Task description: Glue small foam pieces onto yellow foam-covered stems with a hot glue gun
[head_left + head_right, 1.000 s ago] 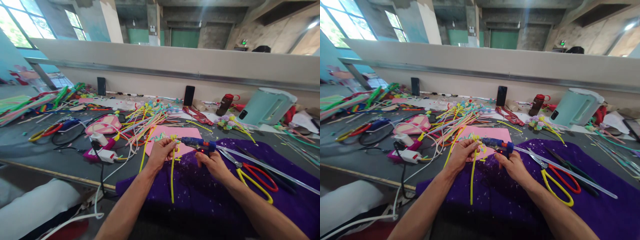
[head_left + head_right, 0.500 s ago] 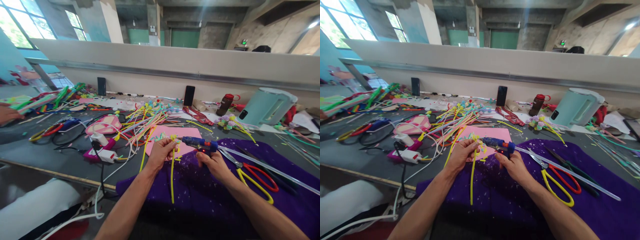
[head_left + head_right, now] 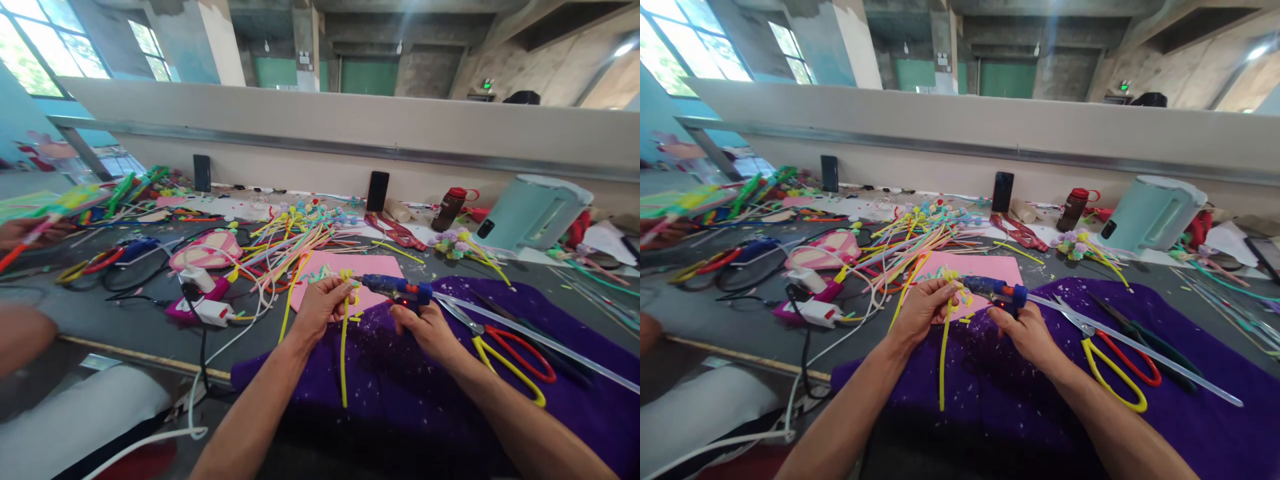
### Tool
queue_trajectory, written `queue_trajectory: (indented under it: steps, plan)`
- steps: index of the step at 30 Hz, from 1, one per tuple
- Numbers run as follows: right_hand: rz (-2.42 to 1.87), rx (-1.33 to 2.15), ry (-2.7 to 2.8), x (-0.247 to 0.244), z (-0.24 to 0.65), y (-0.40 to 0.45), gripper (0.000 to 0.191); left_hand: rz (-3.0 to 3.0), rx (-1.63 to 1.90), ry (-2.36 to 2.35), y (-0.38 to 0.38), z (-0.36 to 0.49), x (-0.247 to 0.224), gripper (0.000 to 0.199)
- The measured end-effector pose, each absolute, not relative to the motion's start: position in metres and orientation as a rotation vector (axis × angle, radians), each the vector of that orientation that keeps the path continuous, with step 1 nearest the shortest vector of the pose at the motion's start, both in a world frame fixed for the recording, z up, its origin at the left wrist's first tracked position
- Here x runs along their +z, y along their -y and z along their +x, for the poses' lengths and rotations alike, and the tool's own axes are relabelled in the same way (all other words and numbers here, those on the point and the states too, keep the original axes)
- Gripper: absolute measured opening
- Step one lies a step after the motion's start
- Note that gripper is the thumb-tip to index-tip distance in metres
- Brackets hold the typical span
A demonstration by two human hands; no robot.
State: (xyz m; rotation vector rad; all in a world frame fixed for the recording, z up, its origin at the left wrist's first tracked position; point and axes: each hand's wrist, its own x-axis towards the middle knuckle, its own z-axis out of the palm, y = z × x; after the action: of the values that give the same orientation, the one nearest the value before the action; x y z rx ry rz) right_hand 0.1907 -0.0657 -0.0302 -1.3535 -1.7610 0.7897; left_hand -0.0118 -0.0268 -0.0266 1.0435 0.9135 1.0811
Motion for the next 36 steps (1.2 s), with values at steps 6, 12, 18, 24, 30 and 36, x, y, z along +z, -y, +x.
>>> queue_trajectory:
  steps: [6, 12, 18, 24, 30, 36]
  plan:
    - [-1.349, 0.817, 1.777, -0.032, 0.189, 0.065, 0.043, 1.037, 1.066, -0.965, 0.028, -0.012, -0.025, 0.028]
    - [-1.365, 0.781, 1.766, -0.031, 0.19, 0.065, 0.045, 1.014, 1.092, -0.93, 0.028, -0.011, -0.024, 0.028]
    - [-1.338, 0.873, 1.745, -0.028, 0.189, 0.065, 0.044, 1.019, 1.079, -0.957, 0.027, -0.012, -0.026, 0.028]
    - [-1.315, 1.033, 1.532, -0.025, 0.196, 0.054, 0.041, 1.004, 1.106, -0.928, 0.023, -0.016, -0.031, 0.028]
    - [-1.464, 1.251, 1.38, -0.038, 0.21, 0.03, 0.038, 1.018, 1.075, -0.82, 0.021, -0.018, -0.032, 0.026]
    - [-1.585, 1.196, 1.398, -0.046, 0.226, 0.016, 0.037, 1.021, 1.052, -0.826, 0.023, -0.016, -0.029, 0.027]
